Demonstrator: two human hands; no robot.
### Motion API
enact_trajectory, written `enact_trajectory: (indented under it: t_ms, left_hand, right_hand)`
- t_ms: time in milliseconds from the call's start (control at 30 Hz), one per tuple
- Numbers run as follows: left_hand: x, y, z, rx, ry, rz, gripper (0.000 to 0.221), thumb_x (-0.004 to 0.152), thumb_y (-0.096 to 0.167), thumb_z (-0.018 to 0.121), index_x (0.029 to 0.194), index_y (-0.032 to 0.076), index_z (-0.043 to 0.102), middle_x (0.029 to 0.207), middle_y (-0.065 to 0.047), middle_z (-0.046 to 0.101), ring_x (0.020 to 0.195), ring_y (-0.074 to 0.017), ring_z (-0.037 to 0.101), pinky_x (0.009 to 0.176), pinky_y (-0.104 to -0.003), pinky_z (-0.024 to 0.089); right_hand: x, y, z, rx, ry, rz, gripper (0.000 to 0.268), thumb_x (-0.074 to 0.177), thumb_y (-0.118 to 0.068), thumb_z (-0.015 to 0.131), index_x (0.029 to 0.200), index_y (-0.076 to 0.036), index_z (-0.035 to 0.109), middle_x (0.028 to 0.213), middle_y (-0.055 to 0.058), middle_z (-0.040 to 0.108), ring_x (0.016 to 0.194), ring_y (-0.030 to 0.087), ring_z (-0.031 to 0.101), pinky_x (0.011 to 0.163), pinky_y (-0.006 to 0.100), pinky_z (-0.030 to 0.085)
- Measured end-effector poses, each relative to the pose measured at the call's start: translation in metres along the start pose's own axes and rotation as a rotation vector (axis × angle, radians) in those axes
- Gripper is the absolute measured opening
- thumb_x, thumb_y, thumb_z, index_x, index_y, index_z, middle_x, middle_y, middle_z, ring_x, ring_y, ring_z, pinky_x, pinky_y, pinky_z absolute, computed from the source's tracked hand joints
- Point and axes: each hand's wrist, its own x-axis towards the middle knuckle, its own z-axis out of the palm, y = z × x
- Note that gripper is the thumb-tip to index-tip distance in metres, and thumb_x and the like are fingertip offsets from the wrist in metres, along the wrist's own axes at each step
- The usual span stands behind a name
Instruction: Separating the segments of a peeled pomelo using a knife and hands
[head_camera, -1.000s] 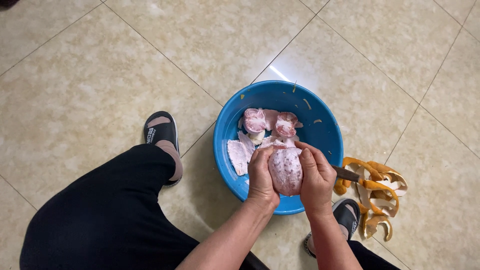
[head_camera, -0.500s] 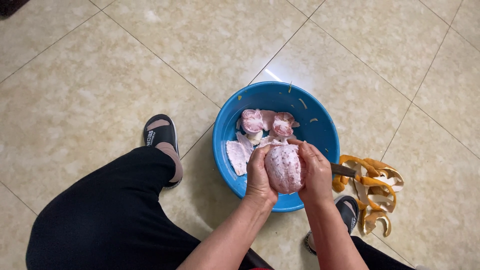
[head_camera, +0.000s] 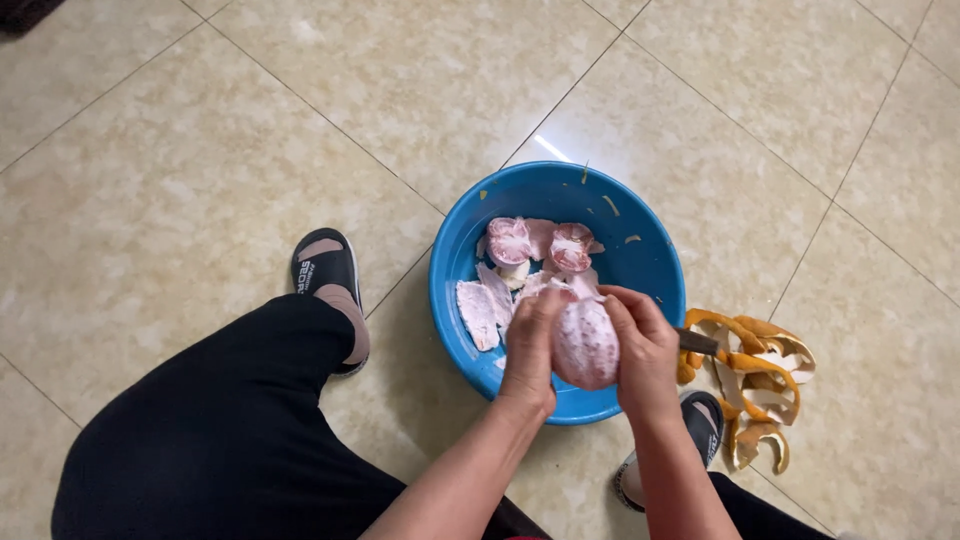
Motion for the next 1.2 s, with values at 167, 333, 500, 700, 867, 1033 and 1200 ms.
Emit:
enact_trajectory:
  t_ms: [167,333,500,700,867,1033,1200]
  left_hand:
    - [0.013,-0.043,-0.006,0.348,-0.149,0.048,0.067,0.061,0.048,0.091,0.12,0.023,0.069,0.117,-0.008,0.061,0.11,-0.0221,0.064,0.092,-0.033,0.057]
    - [0.025,-0.051,-0.013,0.406,-0.216,0.009,0.075,0.055,0.043,0.097,0.119,0.017,0.067,0.111,-0.009,0.067,0.104,-0.0215,0.068,0.072,-0.031,0.061]
    - [0.018,-0.045,-0.015,0.336,-0.282,0.009,0.075,0.062,0.029,0.097,0.125,0.013,0.061,0.121,-0.018,0.059,0.102,-0.0342,0.07,0.064,-0.041,0.065]
    - [0.006,-0.047,-0.01,0.351,-0.214,0.259,0.067,0.057,0.024,0.091,0.118,0.011,0.067,0.114,-0.018,0.066,0.113,-0.0293,0.068,0.095,-0.043,0.056]
    - [0.013,-0.019,-0.018,0.253,-0.306,0.796,0.058,0.065,0.025,0.088,0.114,0.01,0.062,0.102,-0.01,0.061,0.106,-0.0251,0.065,0.093,-0.044,0.055]
    - [0.045,0.057,-0.027,-0.102,-0.027,0.488,0.062,0.072,0.046,0.08,0.123,0.02,0.055,0.11,-0.005,0.059,0.109,-0.0181,0.06,0.083,-0.042,0.06]
    - [0.067,0.078,-0.055,-0.541,-0.021,0.263,0.033,0.089,0.034,0.056,0.119,0.024,0.064,0.115,-0.009,0.067,0.103,-0.0274,0.066,0.081,-0.054,0.06]
  right_hand:
    - [-0.007,-0.002,-0.02,-0.264,0.007,-0.107,0.025,0.098,-0.018,0.073,0.121,-0.008,0.077,0.099,0.018,0.074,0.095,0.026,0.068,0.089,0.04,0.055]
    - [-0.007,0.004,-0.027,-0.469,-0.002,-0.075,0.032,0.098,-0.025,0.074,0.128,-0.013,0.074,0.103,0.025,0.073,0.102,0.043,0.07,0.092,0.051,0.054]
    - [0.009,0.031,-0.039,-0.311,-0.034,0.039,0.028,0.103,-0.036,0.071,0.112,-0.011,0.079,0.092,0.017,0.075,0.089,0.028,0.069,0.083,0.042,0.057]
    - [0.032,0.053,-0.039,0.172,-0.034,0.312,0.021,0.098,-0.026,0.075,0.099,-0.005,0.073,0.066,0.012,0.065,0.051,0.021,0.063,0.045,0.03,0.052]
    - [0.066,0.075,-0.037,0.259,0.144,0.395,0.029,0.099,-0.033,0.075,0.098,-0.005,0.067,0.073,0.008,0.065,0.059,0.016,0.065,0.054,0.028,0.053]
    - [0.079,0.123,0.001,-0.122,0.092,0.258,0.037,0.099,-0.037,0.076,0.108,-0.001,0.073,0.087,0.018,0.066,0.074,0.028,0.063,0.058,0.041,0.054]
    - [0.096,0.164,0.056,-0.452,-0.182,0.217,0.033,0.097,-0.047,0.071,0.11,-0.019,0.081,0.108,0.017,0.076,0.111,0.038,0.068,0.09,0.047,0.054]
